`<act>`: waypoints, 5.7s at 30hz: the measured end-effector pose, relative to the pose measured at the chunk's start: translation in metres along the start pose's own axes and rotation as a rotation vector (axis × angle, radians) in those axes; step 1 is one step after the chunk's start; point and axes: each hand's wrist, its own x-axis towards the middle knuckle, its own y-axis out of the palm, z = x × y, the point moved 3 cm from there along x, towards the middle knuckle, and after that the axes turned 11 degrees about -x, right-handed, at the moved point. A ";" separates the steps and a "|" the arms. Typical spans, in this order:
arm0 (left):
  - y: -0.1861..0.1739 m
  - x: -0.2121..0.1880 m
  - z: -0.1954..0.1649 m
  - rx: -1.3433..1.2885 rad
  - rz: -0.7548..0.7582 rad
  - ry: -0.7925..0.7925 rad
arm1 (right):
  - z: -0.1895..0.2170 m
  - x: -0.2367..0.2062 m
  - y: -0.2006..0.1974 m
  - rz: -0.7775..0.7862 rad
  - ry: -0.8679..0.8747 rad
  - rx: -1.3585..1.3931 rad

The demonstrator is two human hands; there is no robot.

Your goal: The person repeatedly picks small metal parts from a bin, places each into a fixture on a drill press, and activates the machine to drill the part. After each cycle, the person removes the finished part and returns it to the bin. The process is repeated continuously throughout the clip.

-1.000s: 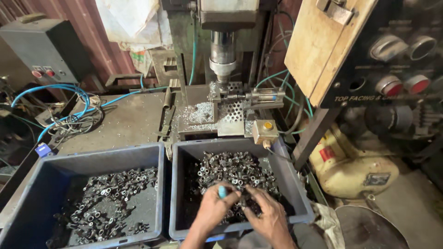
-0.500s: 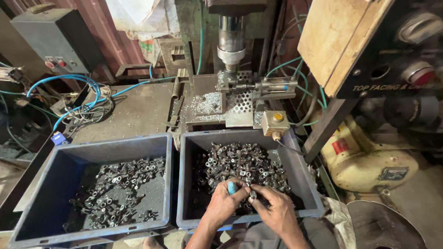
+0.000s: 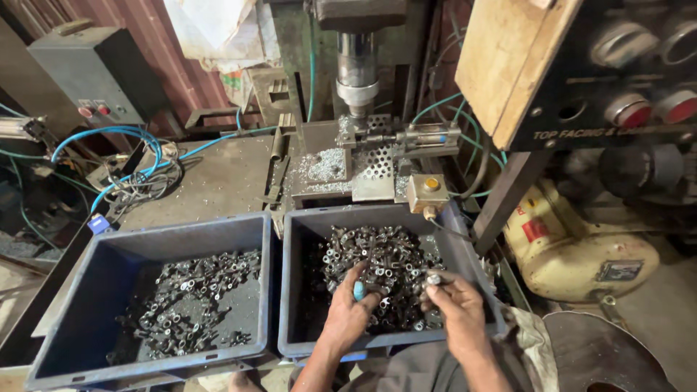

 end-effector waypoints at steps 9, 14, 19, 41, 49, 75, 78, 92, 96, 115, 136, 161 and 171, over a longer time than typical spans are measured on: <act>-0.001 0.003 0.001 0.239 -0.058 -0.042 | 0.013 0.024 -0.022 -0.015 0.024 0.215; -0.003 0.007 -0.016 0.310 -0.081 0.035 | 0.020 0.033 -0.045 -0.189 0.006 -0.141; -0.026 0.046 -0.077 0.609 -0.059 0.516 | 0.004 0.028 -0.054 -0.173 -0.070 -0.274; -0.021 0.195 -0.202 1.111 -0.087 0.712 | 0.014 0.018 -0.041 -0.127 -0.013 -0.683; -0.095 0.106 -0.083 0.549 -0.118 0.334 | 0.012 0.029 -0.039 -0.097 -0.004 -0.520; -0.091 0.056 -0.039 0.545 -0.135 0.393 | 0.011 0.276 0.139 -0.337 0.173 0.038; -0.089 0.055 -0.044 0.546 -0.124 0.369 | 0.014 0.276 0.140 -0.306 0.161 0.117; -0.091 0.059 -0.042 0.551 -0.130 0.424 | 0.030 0.279 0.135 0.037 0.131 -0.150; -0.092 0.058 -0.042 0.533 -0.136 0.386 | 0.070 0.221 0.112 0.142 -0.247 -0.802; -0.093 0.069 -0.036 0.658 -0.139 0.387 | 0.164 0.084 0.061 0.277 0.052 -0.083; -0.058 0.079 -0.029 0.900 -0.143 0.122 | 0.064 -0.026 0.058 -0.029 -0.429 -1.124; -0.177 -0.004 -0.063 0.501 -0.231 0.325 | 0.036 -0.029 0.042 -0.102 -0.440 -1.026; -0.312 0.025 0.007 1.380 -0.141 -0.360 | 0.019 -0.023 0.032 -0.070 -0.263 -0.861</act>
